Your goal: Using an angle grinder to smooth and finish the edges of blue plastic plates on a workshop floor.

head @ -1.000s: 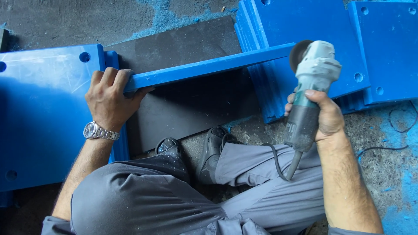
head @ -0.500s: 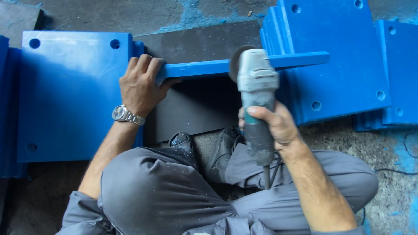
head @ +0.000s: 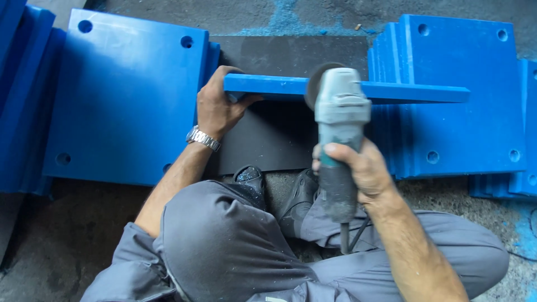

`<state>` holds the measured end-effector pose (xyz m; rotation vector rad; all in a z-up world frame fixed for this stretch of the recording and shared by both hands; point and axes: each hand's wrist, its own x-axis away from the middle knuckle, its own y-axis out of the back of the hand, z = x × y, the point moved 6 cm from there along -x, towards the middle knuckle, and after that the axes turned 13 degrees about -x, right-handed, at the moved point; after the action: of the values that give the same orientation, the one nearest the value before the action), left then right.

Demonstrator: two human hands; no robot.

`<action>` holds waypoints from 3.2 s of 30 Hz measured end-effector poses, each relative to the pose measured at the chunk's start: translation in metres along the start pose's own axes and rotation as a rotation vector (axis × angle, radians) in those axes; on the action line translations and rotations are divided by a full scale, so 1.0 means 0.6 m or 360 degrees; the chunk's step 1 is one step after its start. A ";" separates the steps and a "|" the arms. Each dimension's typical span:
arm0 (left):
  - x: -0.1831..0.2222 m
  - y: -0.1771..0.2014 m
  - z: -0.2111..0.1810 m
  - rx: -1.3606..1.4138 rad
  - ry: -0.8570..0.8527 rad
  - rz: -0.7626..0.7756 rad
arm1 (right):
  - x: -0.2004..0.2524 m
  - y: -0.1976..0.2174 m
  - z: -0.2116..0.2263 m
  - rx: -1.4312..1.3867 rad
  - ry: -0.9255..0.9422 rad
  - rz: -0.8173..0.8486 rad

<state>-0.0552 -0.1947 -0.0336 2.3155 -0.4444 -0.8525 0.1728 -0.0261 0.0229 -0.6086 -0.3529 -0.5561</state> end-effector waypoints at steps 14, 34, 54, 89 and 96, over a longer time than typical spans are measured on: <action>0.012 -0.041 0.029 -0.0021 -0.0030 -0.0011 | 0.021 0.013 -0.005 -0.0013 0.0006 -0.0072; 0.017 -0.056 0.034 -0.0035 -0.0009 0.0010 | 0.011 -0.068 -0.034 0.0310 -0.0111 0.0016; 0.025 -0.015 0.010 -0.0054 0.0005 0.0093 | 0.051 -0.114 -0.038 -0.0174 -0.0269 -0.0027; 0.038 -0.015 0.038 -0.0208 0.0074 0.0217 | 0.086 0.252 0.098 -0.0537 0.0168 -0.0383; 0.004 0.009 0.022 -0.0243 0.0064 0.0099 | 0.127 0.394 0.190 -0.0355 0.0585 -0.0823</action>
<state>-0.0628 -0.2057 -0.0393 2.1638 -0.4175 -0.7809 0.3547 0.1768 0.0424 -0.6148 -0.0948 -1.1968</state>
